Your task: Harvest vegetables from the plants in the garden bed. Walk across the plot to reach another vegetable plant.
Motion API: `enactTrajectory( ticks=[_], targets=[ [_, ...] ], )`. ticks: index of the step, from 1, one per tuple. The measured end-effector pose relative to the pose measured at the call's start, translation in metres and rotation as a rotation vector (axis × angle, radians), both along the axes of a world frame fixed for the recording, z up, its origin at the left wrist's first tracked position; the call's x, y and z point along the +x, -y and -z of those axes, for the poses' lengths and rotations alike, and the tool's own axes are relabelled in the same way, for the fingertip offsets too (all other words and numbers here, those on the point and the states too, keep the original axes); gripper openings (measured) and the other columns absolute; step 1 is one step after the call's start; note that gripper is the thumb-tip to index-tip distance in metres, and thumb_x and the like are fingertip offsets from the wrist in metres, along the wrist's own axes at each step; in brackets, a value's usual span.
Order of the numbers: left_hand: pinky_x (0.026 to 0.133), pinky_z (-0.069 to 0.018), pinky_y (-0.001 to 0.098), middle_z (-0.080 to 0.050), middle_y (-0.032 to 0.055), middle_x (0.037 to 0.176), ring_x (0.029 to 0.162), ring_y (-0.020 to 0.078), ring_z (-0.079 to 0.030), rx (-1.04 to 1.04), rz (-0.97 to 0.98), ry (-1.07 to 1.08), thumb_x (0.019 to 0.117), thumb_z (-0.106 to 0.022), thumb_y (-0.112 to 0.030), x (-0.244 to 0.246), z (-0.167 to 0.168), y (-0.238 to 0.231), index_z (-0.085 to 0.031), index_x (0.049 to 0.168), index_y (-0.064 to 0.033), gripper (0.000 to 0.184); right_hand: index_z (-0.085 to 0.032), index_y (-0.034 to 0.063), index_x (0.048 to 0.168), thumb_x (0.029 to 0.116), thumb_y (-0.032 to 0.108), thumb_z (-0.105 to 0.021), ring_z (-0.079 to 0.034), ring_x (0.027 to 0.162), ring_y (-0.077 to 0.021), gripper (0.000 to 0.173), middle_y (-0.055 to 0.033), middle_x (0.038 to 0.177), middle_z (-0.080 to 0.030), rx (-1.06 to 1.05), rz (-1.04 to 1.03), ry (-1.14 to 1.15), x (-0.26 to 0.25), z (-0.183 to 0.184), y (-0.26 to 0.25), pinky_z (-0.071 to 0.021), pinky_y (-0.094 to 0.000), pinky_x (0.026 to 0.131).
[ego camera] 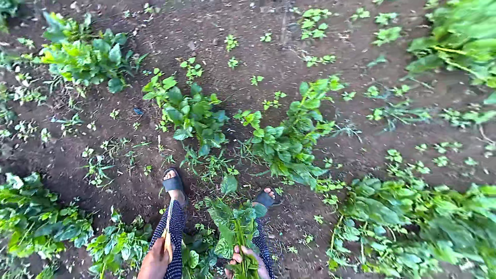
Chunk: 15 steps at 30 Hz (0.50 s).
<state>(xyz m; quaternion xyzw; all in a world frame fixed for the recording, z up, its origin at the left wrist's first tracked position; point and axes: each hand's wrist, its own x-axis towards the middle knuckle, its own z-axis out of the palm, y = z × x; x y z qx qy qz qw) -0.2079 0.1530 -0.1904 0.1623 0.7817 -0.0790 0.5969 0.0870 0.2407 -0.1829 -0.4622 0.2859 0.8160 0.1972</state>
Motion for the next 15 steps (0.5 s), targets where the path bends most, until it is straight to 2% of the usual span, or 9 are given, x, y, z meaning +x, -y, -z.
enactTrajectory(
  ticks=[3,7,11,13,15],
  targets=[
    [0.097,-0.0519,0.0607,-0.071,0.0238,0.112,0.107,0.0403,-0.069,-0.013,0.104,0.0,0.1021,-0.059,-0.025,0.017,0.008,-0.01,-0.059,0.133,0.0022,0.041,-0.076,0.0106,0.092,0.0867,0.022,-0.071,-0.075,0.092,-0.022,0.013,-0.0083,0.093,-0.077,0.067,0.106,-0.005,0.022,-0.019,0.002,-0.0613,-0.0414,0.086],
    [0.096,-0.0531,0.0571,-0.072,0.0201,0.109,0.104,0.0357,-0.071,0.0,0.239,0.044,0.1036,-0.058,-0.027,0.041,0.002,-0.05,-0.061,0.131,-0.0008,0.038,-0.077,0.0132,0.102,0.0862,0.025,-0.074,-0.074,0.082,-0.0169,0.02,-0.0018,0.082,-0.074,0.189,0.258,-0.004,0.056,-0.033,0.003,-0.0624,-0.0419,0.083],
    [0.098,-0.0521,0.0581,-0.071,0.0208,0.114,0.108,0.0369,-0.069,-0.01,0.389,0.013,0.1044,-0.058,-0.026,0.069,-0.015,-0.11,-0.06,0.135,-0.0042,0.038,-0.077,0.0114,0.1,0.0903,0.039,-0.072,-0.072,0.071,-0.0142,0.029,0.0013,0.072,-0.071,0.212,0.435,-0.135,0.101,-0.031,-0.008,-0.0626,-0.0418,0.082],
    [0.098,-0.0521,0.0574,-0.071,0.0202,0.113,0.108,0.0362,-0.069,0.025,0.406,-0.019,0.1038,-0.058,-0.022,0.088,-0.031,-0.134,-0.059,0.135,-0.0031,0.037,-0.076,0.0072,0.103,0.093,0.03,-0.069,-0.073,0.071,-0.0158,0.026,-0.0009,0.073,-0.072,0.198,0.506,-0.261,0.125,-0.029,-0.016,-0.062,-0.0422,0.084],
    [0.099,-0.0525,0.0556,-0.072,0.0198,0.113,0.107,0.0346,-0.07,0.084,0.394,-0.039,0.1031,-0.058,-0.017,0.108,-0.049,-0.153,-0.058,0.135,0.0,0.036,-0.077,0.0087,0.101,0.0911,0.025,-0.071,-0.074,0.075,-0.0159,0.021,-0.0015,0.076,-0.073,0.192,0.443,-0.228,0.147,-0.038,-0.022,-0.0626,-0.0408,0.083]
  ],
)
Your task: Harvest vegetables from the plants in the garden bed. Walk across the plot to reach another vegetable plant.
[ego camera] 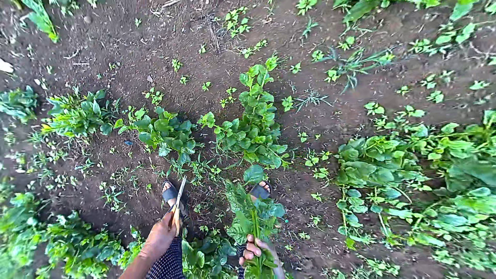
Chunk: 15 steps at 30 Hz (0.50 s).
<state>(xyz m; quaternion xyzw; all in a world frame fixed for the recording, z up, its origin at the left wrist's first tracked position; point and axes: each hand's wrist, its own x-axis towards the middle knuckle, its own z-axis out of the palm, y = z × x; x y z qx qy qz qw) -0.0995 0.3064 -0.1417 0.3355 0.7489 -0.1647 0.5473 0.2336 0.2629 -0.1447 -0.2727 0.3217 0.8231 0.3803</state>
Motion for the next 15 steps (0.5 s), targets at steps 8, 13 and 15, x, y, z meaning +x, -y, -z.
enactTrajectory(
  ticks=[8,13,15],
  targets=[
    [0.096,-0.0538,0.0508,-0.072,0.0162,0.111,0.103,0.0285,-0.07,0.086,0.112,0.033,0.1026,-0.058,-0.016,0.072,-0.041,-0.08,-0.058,0.133,0.0009,0.035,-0.077,0.013,0.101,0.09,0.033,-0.073,-0.073,0.078,-0.0156,0.023,0.0008,0.077,-0.072,0.055,0.009,0.003,0.044,-0.021,-0.003,-0.0614,-0.0419,0.084],
    [0.093,-0.055,0.0533,-0.071,0.0185,0.113,0.102,0.0312,-0.07,0.161,0.184,0.015,0.1004,-0.06,-0.013,0.071,-0.03,-0.167,-0.056,0.134,0.0013,0.036,-0.077,0.0128,0.094,0.0861,0.029,-0.076,-0.07,0.067,-0.0118,0.018,0.0038,0.068,-0.068,-0.047,0.075,0.012,0.015,-0.019,-0.034,-0.062,-0.0385,0.079],
    [0.096,-0.0551,0.0516,-0.069,0.0192,0.119,0.106,0.0309,-0.07,0.209,0.195,0.021,0.1006,-0.061,-0.012,0.071,-0.022,-0.217,-0.054,0.136,0.0016,0.039,-0.076,0.0137,0.096,0.0868,0.028,-0.075,-0.069,0.069,-0.0111,0.017,0.0041,0.07,-0.068,-0.05,0.048,0.06,-0.001,-0.017,-0.047,-0.0611,-0.0357,0.079]
  ],
)
